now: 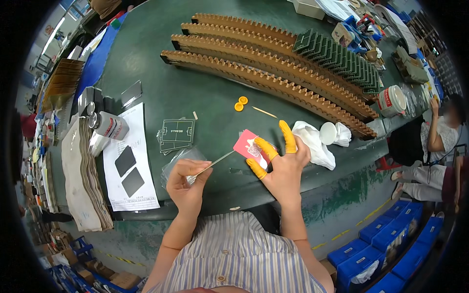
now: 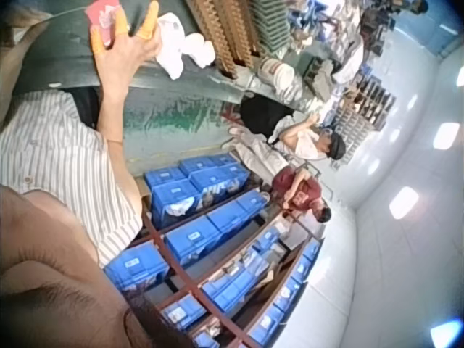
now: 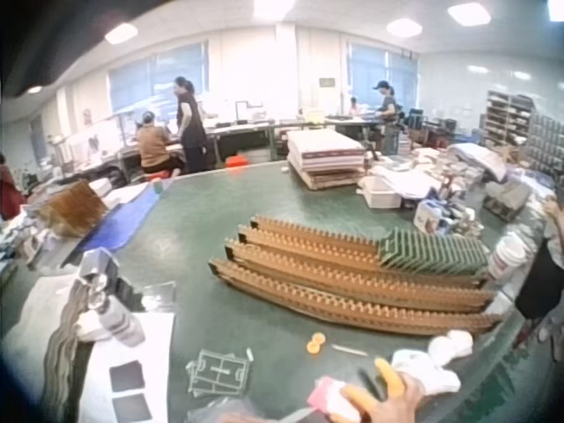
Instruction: The person cleans small rectangular cards using a white cloth. They wipe the surface of each card, flip it over, and wipe the other side. The cleaned cards are placed into a stack on the table.
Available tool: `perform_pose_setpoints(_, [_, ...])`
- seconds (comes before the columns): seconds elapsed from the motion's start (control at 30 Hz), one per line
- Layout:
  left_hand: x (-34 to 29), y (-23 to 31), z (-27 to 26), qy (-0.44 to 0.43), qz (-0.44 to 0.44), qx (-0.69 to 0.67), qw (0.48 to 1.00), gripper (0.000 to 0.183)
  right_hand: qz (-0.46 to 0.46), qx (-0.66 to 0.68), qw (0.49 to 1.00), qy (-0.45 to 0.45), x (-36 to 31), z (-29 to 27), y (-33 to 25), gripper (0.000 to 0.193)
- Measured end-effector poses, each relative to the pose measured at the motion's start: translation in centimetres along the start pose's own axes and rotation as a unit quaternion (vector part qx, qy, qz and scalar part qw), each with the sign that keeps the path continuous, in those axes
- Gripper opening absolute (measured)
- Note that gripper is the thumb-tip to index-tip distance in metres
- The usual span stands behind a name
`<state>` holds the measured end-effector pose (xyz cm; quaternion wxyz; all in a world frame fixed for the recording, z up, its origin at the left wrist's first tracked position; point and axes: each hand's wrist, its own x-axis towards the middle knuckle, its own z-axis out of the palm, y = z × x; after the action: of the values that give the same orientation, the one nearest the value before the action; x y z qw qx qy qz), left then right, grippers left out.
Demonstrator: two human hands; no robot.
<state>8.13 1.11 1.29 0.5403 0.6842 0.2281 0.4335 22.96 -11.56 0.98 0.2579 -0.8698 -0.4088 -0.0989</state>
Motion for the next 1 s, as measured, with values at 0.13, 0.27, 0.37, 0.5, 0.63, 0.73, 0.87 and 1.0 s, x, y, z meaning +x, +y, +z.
perform_pose_setpoints(0.13, [0.0,0.0,0.0,-0.005,0.0,-0.001,1.0,0.019,-0.017,-0.019,1.0,-0.012,0.1,0.1,-0.1,0.039])
perform_pose_setpoints(0.27, [0.0,0.0,-0.1,-0.003,-0.003,-0.011,1.0,0.02,-0.015,-0.027,0.999,-0.014,0.1,0.3,-0.1,0.04])
perform_pose_setpoints(0.37, [0.0,0.1,-0.1,-0.002,-0.005,-0.014,1.0,0.021,-0.012,-0.03,0.999,-0.014,0.1,0.3,-0.1,0.04])
perform_pose_setpoints(0.5, [0.0,0.0,-0.1,-0.013,0.015,-0.003,1.0,0.019,-0.011,-0.028,0.999,-0.015,0.0,0.4,-0.1,0.039])
perform_pose_setpoints(0.63, [0.0,-0.1,-0.2,-0.015,0.02,0.002,1.0,0.019,-0.002,-0.018,1.0,-0.011,0.0,0.3,-0.1,0.039])
perform_pose_setpoints(0.73, [0.0,-0.1,-0.2,-0.021,0.033,0.007,0.999,0.019,0.005,0.059,0.996,0.063,-0.4,0.5,0.2,0.039])
perform_pose_setpoints(0.87, [0.0,-0.3,-0.1,-0.03,0.051,0.016,0.998,0.019,-0.042,0.155,0.976,0.146,-1.3,0.1,-0.2,0.04])
perform_pose_setpoints(1.0, [0.0,-0.4,-0.2,-0.036,0.054,0.024,0.998,0.019,-0.129,0.166,0.965,0.156,-1.8,-0.1,-2.3,0.034])
